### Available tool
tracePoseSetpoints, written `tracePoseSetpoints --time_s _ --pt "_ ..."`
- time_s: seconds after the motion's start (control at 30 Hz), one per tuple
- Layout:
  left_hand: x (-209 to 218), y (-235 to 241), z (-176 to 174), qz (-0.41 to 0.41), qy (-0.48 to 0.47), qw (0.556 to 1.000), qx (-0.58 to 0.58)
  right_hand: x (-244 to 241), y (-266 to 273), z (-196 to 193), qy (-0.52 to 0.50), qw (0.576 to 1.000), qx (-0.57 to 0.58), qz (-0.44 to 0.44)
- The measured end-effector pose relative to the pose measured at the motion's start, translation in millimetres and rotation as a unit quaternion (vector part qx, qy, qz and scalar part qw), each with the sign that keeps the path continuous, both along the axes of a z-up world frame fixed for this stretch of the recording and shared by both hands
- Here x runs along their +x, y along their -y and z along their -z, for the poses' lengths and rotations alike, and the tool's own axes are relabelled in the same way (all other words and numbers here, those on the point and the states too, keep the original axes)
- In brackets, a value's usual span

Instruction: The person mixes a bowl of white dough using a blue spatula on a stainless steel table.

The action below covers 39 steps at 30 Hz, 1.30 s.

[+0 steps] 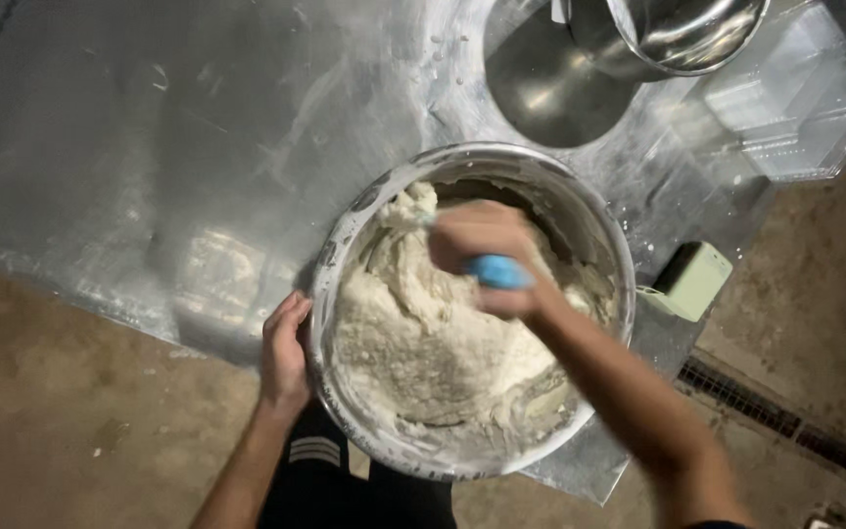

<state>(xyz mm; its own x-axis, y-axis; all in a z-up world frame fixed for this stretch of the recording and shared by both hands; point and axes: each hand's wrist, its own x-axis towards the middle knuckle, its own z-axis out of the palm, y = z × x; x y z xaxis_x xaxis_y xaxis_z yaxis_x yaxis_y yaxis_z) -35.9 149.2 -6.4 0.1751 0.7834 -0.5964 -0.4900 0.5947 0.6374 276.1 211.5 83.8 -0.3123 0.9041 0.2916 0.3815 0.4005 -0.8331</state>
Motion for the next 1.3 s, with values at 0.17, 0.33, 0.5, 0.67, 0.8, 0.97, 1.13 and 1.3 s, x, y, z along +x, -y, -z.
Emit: tracePoseSetpoints --time_s 0.17,0.33,0.5,0.67,0.8,0.97,1.13,1.3 --pt "15.7 9.0 1.3 -0.088 -0.032 0.996 0.013 149.0 43.2 36.9 -0.101 0.995 0.02 0.005" --pt "23.1 21.0 5.7 -0.146 -0.013 0.989 -0.03 149.1 243.0 -0.3 -0.389 0.78 0.003 0.491" --pt "21.8 51.2 -13.4 -0.179 0.045 0.983 -0.015 -40.4 262.1 -12.3 -0.386 0.75 0.059 0.534" --pt "22.0 60.2 -22.5 -0.198 0.039 0.975 -0.097 -59.2 177.6 -54.1 -0.445 0.855 0.008 0.266" --pt "14.5 71.0 5.3 -0.167 0.06 0.984 -0.007 18.2 96.8 -101.2 -0.488 0.863 -0.04 0.127" --pt "15.7 68.8 -1.9 -0.183 0.039 0.982 -0.038 90.6 11.3 -56.8 -0.436 0.889 -0.138 0.029" --pt "14.9 64.7 -22.9 -0.188 0.076 0.977 -0.065 185.2 136.6 -26.2 -0.283 0.87 -0.126 0.384" --pt "24.2 100.7 -0.2 -0.242 0.125 0.962 -0.031 70.0 349.7 12.5 -0.483 0.763 0.019 0.429"
